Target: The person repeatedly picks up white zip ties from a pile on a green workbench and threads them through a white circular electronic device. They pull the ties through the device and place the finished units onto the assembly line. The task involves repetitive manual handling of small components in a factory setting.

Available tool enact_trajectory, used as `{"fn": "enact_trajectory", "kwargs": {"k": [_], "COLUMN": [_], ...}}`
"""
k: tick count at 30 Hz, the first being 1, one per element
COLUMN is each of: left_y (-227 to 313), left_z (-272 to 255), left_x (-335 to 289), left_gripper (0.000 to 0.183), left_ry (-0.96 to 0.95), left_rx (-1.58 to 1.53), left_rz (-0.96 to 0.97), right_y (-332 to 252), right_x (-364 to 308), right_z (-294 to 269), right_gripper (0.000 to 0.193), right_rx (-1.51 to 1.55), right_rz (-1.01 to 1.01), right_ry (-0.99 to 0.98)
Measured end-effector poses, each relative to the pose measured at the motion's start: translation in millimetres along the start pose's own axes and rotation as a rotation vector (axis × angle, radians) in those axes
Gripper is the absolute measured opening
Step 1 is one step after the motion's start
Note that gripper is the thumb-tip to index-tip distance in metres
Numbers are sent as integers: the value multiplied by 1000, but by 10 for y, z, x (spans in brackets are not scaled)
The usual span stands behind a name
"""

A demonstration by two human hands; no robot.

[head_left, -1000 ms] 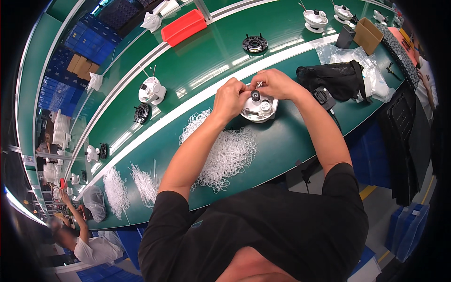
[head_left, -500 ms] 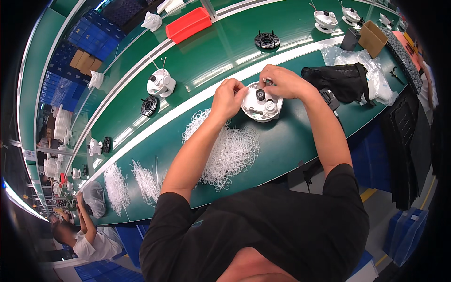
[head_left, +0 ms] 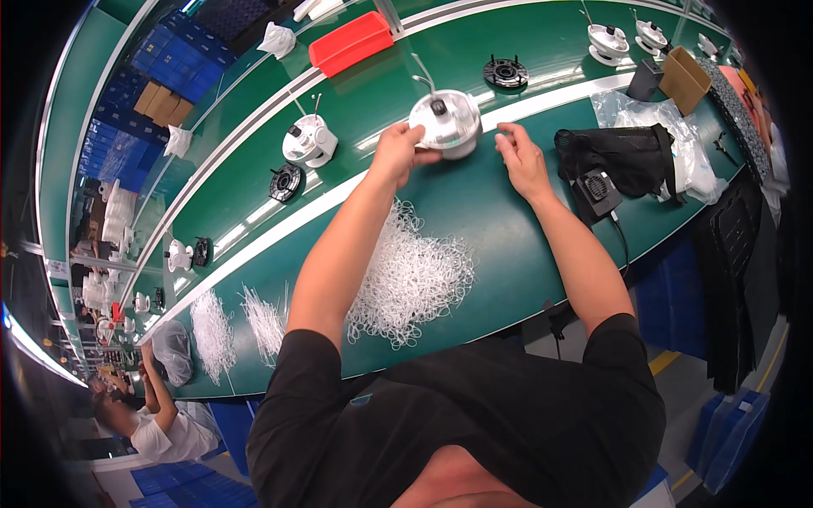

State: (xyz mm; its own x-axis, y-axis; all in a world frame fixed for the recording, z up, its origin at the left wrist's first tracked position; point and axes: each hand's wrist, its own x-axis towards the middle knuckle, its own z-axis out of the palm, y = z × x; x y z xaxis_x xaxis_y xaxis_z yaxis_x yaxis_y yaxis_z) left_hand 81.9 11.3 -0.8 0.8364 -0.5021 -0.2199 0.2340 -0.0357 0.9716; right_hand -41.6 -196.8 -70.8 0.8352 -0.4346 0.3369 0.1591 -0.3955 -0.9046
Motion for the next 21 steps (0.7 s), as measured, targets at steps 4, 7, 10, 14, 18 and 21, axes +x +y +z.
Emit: {"fn": "enact_trajectory", "kwargs": {"k": [4, 7, 10, 14, 18, 21], "left_y": [-19, -93, 30, -8, 19, -92], "left_z": [-217, -325, -200, -454, -408, -362], "left_x": [501, 608, 283, -291, -744, -777], "left_gripper": [31, 40, 40, 24, 17, 14], "left_ry": [220, 323, 226, -124, -189, -158], "left_rx": [-203, -228, 73, 954, 1435, 1494], "left_rz": [-7, 15, -4, 185, 141, 105], "right_y": [-26, -9, 32, -1, -66, -70], "right_x": [56, 43, 40, 17, 13, -3], "right_z": [52, 37, -1, 6, 22, 42], "right_gripper": [35, 34, 34, 29, 24, 23], "right_rx": [-86, -42, -31, -70, -183, -240], "right_rz": [-23, -13, -26, 0, -6, -25], "right_ry": [-83, -95, -84, -129, -163, -176]}}
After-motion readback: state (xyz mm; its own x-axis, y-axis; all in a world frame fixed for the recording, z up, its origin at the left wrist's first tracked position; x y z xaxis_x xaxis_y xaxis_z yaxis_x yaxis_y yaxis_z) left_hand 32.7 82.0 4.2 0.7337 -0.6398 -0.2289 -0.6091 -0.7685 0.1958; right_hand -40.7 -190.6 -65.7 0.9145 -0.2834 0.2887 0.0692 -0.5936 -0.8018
